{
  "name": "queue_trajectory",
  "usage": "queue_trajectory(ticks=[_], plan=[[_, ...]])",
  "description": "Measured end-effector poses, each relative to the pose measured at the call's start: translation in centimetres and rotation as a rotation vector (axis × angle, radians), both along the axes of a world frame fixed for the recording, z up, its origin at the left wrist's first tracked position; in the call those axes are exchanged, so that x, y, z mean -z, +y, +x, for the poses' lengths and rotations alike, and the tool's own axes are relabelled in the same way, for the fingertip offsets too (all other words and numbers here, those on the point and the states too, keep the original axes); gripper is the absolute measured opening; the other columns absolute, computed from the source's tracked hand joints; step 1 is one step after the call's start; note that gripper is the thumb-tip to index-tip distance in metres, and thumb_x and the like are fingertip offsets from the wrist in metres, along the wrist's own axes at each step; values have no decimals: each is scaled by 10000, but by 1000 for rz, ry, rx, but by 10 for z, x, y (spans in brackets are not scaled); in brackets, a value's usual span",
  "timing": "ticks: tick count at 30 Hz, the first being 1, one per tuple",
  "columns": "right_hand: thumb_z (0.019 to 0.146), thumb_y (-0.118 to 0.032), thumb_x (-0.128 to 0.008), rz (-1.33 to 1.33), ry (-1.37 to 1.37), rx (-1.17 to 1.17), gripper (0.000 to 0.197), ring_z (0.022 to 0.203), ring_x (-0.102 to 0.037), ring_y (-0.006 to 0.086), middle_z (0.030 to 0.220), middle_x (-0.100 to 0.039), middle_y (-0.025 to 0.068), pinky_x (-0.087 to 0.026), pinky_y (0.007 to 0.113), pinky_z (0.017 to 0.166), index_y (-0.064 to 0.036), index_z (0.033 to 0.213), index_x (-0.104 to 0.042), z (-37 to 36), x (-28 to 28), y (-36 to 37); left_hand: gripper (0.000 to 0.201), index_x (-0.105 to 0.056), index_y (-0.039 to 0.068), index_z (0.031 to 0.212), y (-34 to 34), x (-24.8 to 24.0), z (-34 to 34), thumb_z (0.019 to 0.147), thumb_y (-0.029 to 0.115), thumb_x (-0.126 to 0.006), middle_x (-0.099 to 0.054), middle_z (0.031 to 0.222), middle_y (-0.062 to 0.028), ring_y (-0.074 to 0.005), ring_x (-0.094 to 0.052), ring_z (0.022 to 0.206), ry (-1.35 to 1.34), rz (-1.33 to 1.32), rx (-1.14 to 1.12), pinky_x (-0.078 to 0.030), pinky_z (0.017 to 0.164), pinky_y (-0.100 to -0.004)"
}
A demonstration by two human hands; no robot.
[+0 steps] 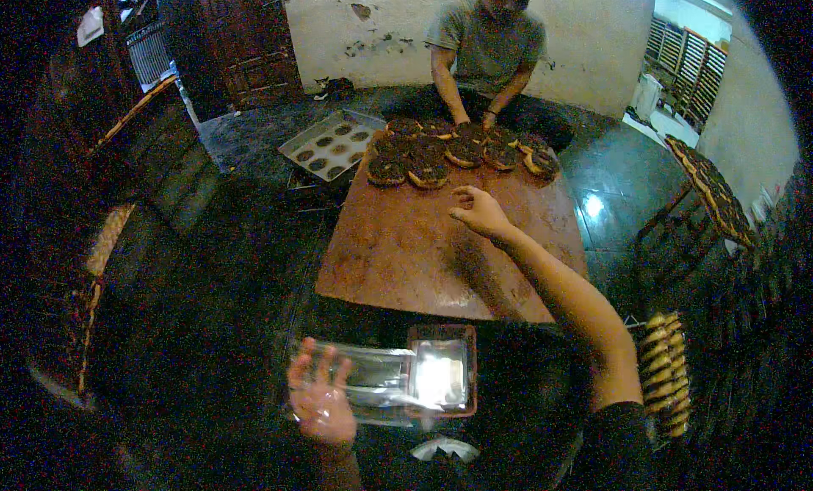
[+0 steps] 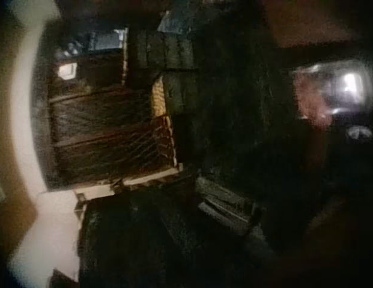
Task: The person sits on the floor and repeatedly picks up chocolate-frosted doughnuts from a table, places them into clear plastic bags, and arranges the packaged doughnuts on a metal tray. Another person is visible in the background also handling doughnuts.
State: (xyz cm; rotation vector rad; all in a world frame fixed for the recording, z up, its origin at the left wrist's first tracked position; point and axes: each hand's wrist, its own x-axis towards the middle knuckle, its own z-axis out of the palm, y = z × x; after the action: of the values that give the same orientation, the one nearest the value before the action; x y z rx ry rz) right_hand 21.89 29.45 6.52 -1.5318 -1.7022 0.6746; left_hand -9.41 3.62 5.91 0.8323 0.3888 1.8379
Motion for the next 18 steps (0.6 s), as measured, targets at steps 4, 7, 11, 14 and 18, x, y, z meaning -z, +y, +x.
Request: queue_trajectory(ticks=[4,7,11,14,18], plan=[[580,-387,-795,80,-227,336,985,1082,-512,332,1187,-520,184,-343,484,943,-124,1354,-246,-7,54,102,610,-458,44,1180,-4,7,5,737,407,-667,-338,1341,-202,-375,-475,1099,195,-215,10,-417,894,-535],[552,-431,-808,-187,-248,503,1186,1170,-420,363,1279,-441,197,-163,605,1000,-134,1402,-37,-72,35,111,504,-527,25,1074,-4,28,1,723,352,-682,-364,1308,-222,-399,-503,1060,262,-201,-74,-454,845,-540],[525,-510,-786,-69,-153,589,1244,1231,-329,388,1267,-425,236,-45,644,1000,-139,1404,13,-68,46,128,382,-568,-1,1008,-2,15,12,743,259,-657,-370,1299,-231,-416,-511,1052,327,-276,-36,-457,846,-552],[532,-536,-767,-33,-82,596,1218,1181,-391,388,1223,-466,232,-92,611,1008,-125,1403,-22,-57,36,114,464,-422,-29,1193,0,30,6,837,236,-558,-334,1337,-211,-374,-422,1151,616,-267,-19,-380,948,-509],[555,-521,-761,37,88,361,1164,1061,-512,332,1116,-541,213,-296,468,985,-85,1397,-86,-28,23,66,476,-495,1,1154,15,15,30,800,304,-593,-356,1333,-192,-374,-449,1139,220,-248,145,-420,908,-515]])
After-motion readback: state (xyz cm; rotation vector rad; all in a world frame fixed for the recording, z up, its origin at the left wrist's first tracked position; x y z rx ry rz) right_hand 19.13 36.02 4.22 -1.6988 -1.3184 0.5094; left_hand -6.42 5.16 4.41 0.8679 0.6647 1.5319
